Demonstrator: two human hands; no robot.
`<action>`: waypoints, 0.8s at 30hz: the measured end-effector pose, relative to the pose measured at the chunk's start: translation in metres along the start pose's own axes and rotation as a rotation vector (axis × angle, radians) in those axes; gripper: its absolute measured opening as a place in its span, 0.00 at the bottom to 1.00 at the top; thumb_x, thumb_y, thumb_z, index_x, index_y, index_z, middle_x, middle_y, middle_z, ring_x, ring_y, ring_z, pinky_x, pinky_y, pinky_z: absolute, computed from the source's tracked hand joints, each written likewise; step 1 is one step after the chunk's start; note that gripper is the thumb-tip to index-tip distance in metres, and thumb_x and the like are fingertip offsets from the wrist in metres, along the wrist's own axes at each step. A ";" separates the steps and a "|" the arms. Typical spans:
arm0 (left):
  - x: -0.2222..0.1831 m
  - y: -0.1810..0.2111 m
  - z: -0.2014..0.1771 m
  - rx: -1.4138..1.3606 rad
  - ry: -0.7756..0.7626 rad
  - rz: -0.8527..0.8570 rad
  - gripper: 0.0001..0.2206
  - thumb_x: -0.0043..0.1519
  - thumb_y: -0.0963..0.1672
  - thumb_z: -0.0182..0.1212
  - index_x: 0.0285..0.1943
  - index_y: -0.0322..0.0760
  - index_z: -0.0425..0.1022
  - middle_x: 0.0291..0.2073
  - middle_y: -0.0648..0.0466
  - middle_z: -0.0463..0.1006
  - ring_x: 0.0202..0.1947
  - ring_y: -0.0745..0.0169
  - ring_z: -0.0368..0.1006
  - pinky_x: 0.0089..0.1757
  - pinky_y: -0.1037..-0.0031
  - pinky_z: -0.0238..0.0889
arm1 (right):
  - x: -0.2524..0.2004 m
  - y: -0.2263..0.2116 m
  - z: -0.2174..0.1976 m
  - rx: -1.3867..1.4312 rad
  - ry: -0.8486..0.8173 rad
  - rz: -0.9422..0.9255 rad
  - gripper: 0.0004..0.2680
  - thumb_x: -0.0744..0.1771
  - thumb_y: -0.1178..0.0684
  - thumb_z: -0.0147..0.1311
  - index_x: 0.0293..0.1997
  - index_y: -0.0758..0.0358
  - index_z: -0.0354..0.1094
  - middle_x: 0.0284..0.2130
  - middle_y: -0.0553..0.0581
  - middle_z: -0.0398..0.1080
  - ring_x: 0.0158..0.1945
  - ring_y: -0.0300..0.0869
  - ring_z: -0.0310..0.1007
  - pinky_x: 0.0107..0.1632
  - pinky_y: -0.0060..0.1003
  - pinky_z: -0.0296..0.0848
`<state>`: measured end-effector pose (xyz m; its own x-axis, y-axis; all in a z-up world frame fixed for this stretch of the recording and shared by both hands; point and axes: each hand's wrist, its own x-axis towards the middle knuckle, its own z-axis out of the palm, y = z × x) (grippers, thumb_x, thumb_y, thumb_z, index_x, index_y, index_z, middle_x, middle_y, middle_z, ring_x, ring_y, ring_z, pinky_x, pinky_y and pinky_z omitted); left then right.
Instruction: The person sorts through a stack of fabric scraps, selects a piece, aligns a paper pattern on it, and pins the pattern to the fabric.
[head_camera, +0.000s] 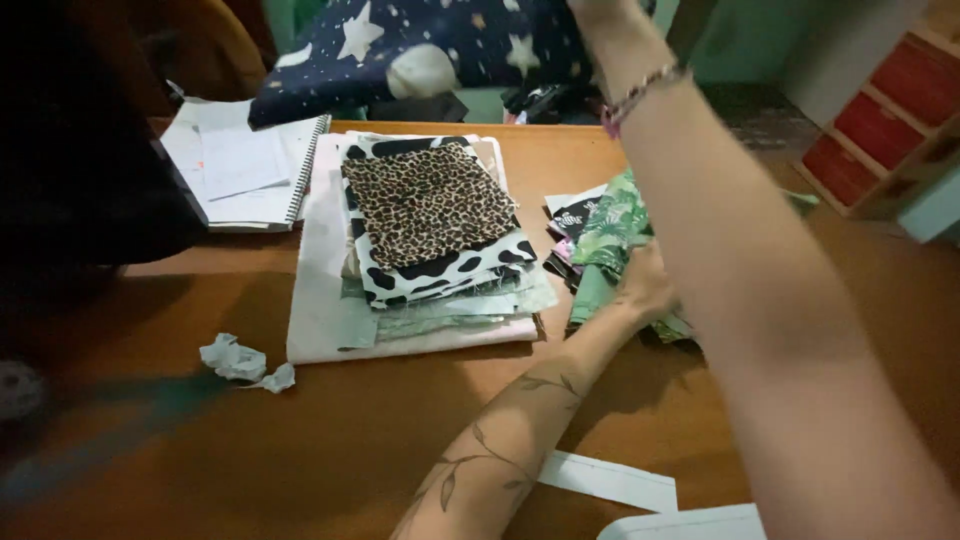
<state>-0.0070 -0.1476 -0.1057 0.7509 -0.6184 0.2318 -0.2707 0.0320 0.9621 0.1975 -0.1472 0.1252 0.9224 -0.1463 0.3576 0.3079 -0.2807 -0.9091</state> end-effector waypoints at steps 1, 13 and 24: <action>0.013 -0.018 0.015 0.040 0.021 -0.181 0.26 0.60 0.56 0.56 0.56 0.32 0.72 0.33 0.42 0.83 0.38 0.44 0.82 0.45 0.56 0.71 | -0.020 0.004 0.013 0.026 -0.005 -0.010 0.27 0.68 0.39 0.56 0.74 0.45 0.46 0.65 0.58 0.70 0.68 0.46 0.71 0.69 0.42 0.68; -0.034 0.023 -0.009 -0.114 0.105 -0.314 0.28 0.62 0.52 0.54 0.65 0.28 0.70 0.52 0.40 0.77 0.50 0.45 0.77 0.54 0.62 0.68 | -0.231 0.001 0.080 -0.090 -0.231 0.795 0.13 0.68 0.55 0.49 0.59 0.62 0.65 0.48 0.60 0.75 0.48 0.47 0.77 0.51 0.41 0.78; -0.047 0.072 -0.037 -0.424 0.227 -0.266 0.27 0.59 0.53 0.53 0.66 0.39 0.71 0.59 0.46 0.79 0.57 0.50 0.74 0.56 0.64 0.65 | -0.259 -0.052 -0.099 -0.685 0.352 -0.546 0.11 0.77 0.52 0.44 0.46 0.64 0.74 0.36 0.57 0.79 0.37 0.41 0.79 0.43 0.37 0.78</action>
<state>-0.0391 -0.0872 -0.0416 0.8839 -0.4652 -0.0472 0.1775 0.2403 0.9543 -0.0801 -0.1889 0.1012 0.5332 -0.0766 0.8425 0.3691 -0.8750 -0.3131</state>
